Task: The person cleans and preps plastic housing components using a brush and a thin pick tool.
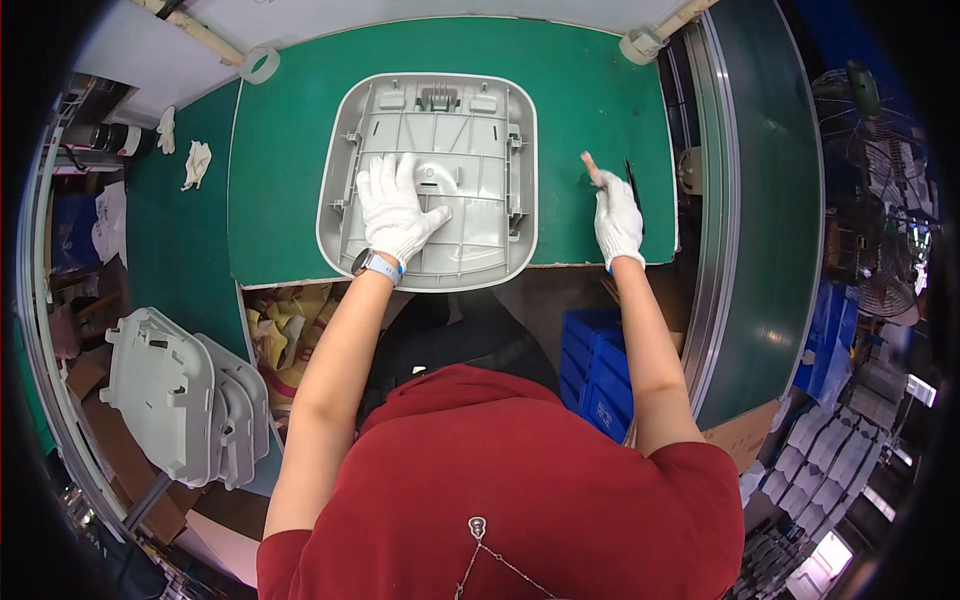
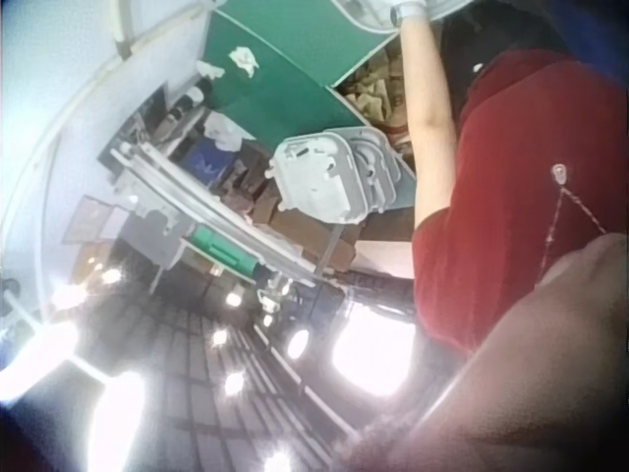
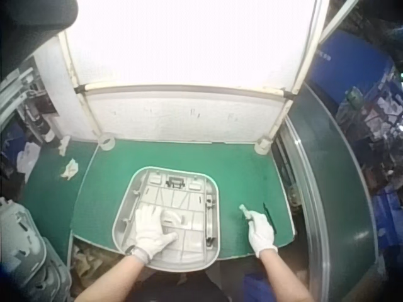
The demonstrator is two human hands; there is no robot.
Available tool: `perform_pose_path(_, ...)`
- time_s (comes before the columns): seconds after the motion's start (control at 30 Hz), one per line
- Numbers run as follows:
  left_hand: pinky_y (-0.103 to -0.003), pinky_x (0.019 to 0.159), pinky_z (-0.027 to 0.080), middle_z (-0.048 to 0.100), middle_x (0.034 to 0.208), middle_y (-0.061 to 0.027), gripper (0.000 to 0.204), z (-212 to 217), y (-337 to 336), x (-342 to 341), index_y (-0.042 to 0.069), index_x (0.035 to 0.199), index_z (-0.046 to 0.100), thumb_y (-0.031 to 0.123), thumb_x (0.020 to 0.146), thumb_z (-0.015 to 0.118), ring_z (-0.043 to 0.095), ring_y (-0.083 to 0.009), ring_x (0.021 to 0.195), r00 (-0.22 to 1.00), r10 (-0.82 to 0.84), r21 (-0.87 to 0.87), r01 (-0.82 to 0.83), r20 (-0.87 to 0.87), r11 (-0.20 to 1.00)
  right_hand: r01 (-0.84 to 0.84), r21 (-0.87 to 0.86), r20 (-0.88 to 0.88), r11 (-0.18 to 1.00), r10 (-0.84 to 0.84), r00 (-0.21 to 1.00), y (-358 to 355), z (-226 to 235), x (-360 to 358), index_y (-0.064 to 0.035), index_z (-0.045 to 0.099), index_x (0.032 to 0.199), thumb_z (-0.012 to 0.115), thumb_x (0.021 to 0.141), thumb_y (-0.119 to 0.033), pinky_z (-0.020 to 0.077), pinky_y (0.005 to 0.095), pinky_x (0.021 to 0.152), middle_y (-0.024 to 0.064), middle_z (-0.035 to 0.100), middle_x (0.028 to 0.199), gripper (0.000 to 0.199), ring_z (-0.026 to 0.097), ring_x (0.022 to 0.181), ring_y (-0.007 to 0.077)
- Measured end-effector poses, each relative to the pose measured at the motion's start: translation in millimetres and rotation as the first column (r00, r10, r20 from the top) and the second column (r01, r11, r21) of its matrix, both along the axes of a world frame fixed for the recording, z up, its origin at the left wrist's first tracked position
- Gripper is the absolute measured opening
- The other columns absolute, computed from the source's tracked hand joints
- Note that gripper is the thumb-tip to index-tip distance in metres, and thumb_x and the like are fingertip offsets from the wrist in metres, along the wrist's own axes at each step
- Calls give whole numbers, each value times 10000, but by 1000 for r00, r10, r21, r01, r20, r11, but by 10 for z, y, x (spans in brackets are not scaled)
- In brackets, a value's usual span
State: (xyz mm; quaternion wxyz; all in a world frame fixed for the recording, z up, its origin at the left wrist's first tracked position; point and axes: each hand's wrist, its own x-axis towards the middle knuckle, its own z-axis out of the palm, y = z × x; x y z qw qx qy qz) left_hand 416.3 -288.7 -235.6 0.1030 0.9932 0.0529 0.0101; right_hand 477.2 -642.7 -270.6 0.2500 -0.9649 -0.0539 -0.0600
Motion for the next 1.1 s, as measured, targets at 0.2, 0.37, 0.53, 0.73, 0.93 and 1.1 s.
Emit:
perform_pose_path(0.2, -521, 1246, 185, 389, 1598, -174, 1150, -96, 152, -9, 63, 1568, 337, 627, 688, 816, 287, -368, 1517, 1000, -5, -98, 3, -18, 995, -446, -54, -138, 894, 435, 890, 1137, 942, -174, -228, 624, 1248, 575, 958, -120, 546, 457, 778, 131, 621, 1073, 313, 670, 927, 352)
perform_pose_path(0.37, -516, 1232, 234, 406, 1587, -166, 1164, -147, 148, 24, 72, 1568, 339, 652, 678, 815, 319, -369, 1499, 1000, -20, -67, 19, -5, 998, -525, -237, -160, 817, 501, 851, 1881, 638, -78, -145, 617, 1176, 468, 1005, -175, 559, 466, 718, 148, 592, 1103, 229, 693, 868, 320)
perform_pose_path(0.53, -508, 1215, 272, 411, 1582, -167, 1151, -155, 192, -2, 84, 1564, 356, 655, 676, 814, 338, -375, 1489, 1000, -12, -86, 13, 17, 996, -543, -294, -358, 786, 436, 826, 1965, 794, -247, -106, 611, 1211, 473, 1027, -206, 571, 465, 699, 175, 592, 1101, 250, 702, 867, 328)
perform_pose_path(0.73, -477, 1198, 325, 414, 1589, -159, 751, -108, 396, 69, 146, 1521, 463, 514, 904, 680, 336, -378, 1491, 997, -78, -221, 75, -3, 972, -578, -280, -318, 767, 494, 810, 1982, 821, -109, -175, 661, 1235, 453, 1028, -174, 551, 487, 784, 185, 607, 1103, 293, 693, 889, 357)
perform_pose_path(0.93, -462, 1152, 386, 511, 1472, -146, 583, -197, 524, 113, 255, 1451, 550, 291, 886, 693, 423, -370, 1402, 994, -110, -232, 112, 23, 966, -587, -255, -395, 769, 471, 789, 1721, 1165, -335, -289, 721, 1159, 458, 1006, -133, 547, 473, 780, 152, 605, 1063, 341, 689, 882, 355)
perform_pose_path(1.1, -451, 1151, 389, 511, 1461, -154, 567, -89, 522, 164, 261, 1425, 582, 248, 874, 716, 442, -378, 1375, 993, -112, -290, 98, -32, 952, -664, -247, -287, 705, 602, 745, 1844, 923, -471, -126, 736, 977, 563, 984, -243, 565, 496, 754, 203, 654, 1024, 209, 701, 856, 372)
